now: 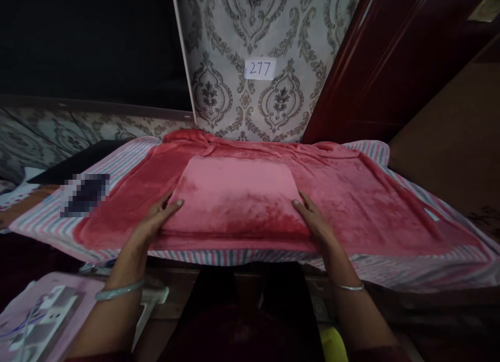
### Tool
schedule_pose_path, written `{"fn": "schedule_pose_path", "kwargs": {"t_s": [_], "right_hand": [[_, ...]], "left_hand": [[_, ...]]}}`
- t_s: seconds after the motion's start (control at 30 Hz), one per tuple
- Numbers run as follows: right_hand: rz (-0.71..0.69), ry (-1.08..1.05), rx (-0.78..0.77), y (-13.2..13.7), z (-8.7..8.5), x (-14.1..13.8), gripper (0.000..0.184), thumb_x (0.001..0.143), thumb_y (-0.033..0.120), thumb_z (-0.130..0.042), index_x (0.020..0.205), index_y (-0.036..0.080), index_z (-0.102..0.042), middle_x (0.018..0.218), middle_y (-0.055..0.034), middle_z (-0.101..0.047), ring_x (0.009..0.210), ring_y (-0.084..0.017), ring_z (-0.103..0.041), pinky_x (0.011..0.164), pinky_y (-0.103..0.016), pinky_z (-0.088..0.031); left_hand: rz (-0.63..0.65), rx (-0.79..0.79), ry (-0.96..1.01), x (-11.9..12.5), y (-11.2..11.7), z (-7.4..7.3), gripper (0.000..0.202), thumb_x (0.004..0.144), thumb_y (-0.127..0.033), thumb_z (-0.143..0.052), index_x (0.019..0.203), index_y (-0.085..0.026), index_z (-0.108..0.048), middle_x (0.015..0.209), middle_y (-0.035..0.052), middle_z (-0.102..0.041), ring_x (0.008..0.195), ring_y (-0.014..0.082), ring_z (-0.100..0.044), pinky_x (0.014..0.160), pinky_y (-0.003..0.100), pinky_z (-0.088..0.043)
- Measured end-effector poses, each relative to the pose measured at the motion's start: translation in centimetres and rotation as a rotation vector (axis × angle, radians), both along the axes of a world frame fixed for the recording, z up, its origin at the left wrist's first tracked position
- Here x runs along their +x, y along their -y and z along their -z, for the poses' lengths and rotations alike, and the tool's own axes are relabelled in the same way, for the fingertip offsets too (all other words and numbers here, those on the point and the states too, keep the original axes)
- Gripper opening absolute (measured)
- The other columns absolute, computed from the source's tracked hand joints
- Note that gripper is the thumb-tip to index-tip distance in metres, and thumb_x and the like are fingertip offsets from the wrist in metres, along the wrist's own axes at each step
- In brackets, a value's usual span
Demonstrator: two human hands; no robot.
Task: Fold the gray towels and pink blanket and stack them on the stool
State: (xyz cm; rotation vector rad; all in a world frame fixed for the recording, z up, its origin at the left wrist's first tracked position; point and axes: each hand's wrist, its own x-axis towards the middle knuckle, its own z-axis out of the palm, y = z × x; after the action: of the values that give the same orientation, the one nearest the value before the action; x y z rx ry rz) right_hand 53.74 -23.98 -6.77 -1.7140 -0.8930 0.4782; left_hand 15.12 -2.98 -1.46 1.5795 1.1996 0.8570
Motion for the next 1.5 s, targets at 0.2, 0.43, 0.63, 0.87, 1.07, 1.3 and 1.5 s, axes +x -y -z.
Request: {"fn": "schedule_pose_path", "kwargs": {"t_s": [0.2, 0.43, 0.63, 0.87, 1.07, 1.3, 1.5], "right_hand": [[-0.121, -0.063, 0.062, 0.8, -0.2, -0.8, 0.082, 0.085, 0.065, -0.060, 0.155, 0.031, -0.038, 0.154, -0.0040, -0.049, 0.141, -0.027, -0.047, 0.117, -0.051, -0.038], [-0.020, -0.049, 0.112, 0.7, 1.2, -0.9, 0.086, 0.083, 0.068, -0.062, 0.155, 0.027, -0.040, 0.161, -0.0056, -0.037, 0.151, -0.026, -0.028, 0.124, -0.050, -0.024], [-0.039, -0.019, 0.087, 0.7, 0.9, -1.1, 0.086, 0.084, 0.073, -0.057, 0.155, 0.028, -0.039, 0.161, -0.0053, -0.037, 0.151, -0.025, -0.029, 0.124, -0.051, -0.021], [-0.085, -0.061, 0.238, 1.3, 0.4, -0.6, 0.079, 0.089, 0.073, -0.044, 0.151, 0.025, -0.047, 0.159, -0.0057, -0.039, 0.151, -0.025, -0.030, 0.125, -0.049, -0.020], [-0.312, -0.223, 0.168, 2.8, -0.5, -0.7, 0.094, 0.081, 0.034, -0.068, 0.161, 0.031, -0.019, 0.156, -0.0055, -0.044, 0.141, -0.025, -0.047, 0.114, -0.047, -0.043], [-0.211, 0.296, 0.152, 2.9, 1.8, 0.2, 0.101, 0.061, 0.007, -0.048, 0.158, 0.027, -0.032, 0.161, -0.0019, -0.037, 0.150, -0.019, -0.030, 0.125, -0.045, -0.023], [-0.289, 0.429, 0.111, 2.9, 2.5, 1.2, 0.109, 0.047, 0.005, -0.042, 0.154, 0.026, -0.042, 0.156, -0.0039, -0.046, 0.143, -0.021, -0.044, 0.120, -0.048, -0.035]], "left_hand": [[-0.042, -0.248, 0.173, 0.2, 0.3, -0.3, 0.093, 0.066, -0.044, -0.085, 0.149, -0.021, -0.049, 0.128, 0.0136, -0.070, 0.119, 0.0346, -0.065, 0.103, 0.047, -0.052], [0.054, -0.212, 0.262, -0.4, 0.4, 0.5, 0.105, 0.063, -0.053, -0.086, 0.154, -0.027, -0.041, 0.143, 0.0147, -0.060, 0.128, 0.0328, -0.060, 0.110, 0.050, -0.046], [0.026, -0.134, 0.197, -0.3, 0.6, 0.3, 0.105, 0.061, -0.062, -0.082, 0.152, -0.025, -0.045, 0.154, 0.0110, -0.048, 0.145, 0.0341, -0.040, 0.120, 0.047, -0.032], [0.048, -0.127, 0.288, -1.1, 1.0, -0.8, 0.090, 0.072, -0.059, -0.071, 0.150, -0.022, -0.047, 0.154, 0.0102, -0.047, 0.144, 0.0317, -0.042, 0.113, 0.043, -0.044], [0.259, 0.088, 0.072, -3.2, -0.9, 0.8, 0.094, 0.079, -0.039, -0.061, 0.162, -0.029, -0.017, 0.157, 0.0090, -0.044, 0.139, 0.0317, -0.049, 0.102, 0.042, -0.054], [0.343, 0.676, -0.308, -4.7, -3.7, 3.7, 0.088, 0.080, -0.053, -0.064, 0.158, -0.026, -0.032, 0.159, 0.0079, -0.041, 0.143, 0.0296, -0.044, 0.114, 0.037, -0.042], [0.333, 0.918, -0.463, -5.8, -6.1, 5.2, 0.085, 0.075, -0.032, -0.063, 0.156, -0.030, -0.036, 0.152, 0.0093, -0.052, 0.131, 0.0313, -0.057, 0.097, 0.036, -0.055]]}}
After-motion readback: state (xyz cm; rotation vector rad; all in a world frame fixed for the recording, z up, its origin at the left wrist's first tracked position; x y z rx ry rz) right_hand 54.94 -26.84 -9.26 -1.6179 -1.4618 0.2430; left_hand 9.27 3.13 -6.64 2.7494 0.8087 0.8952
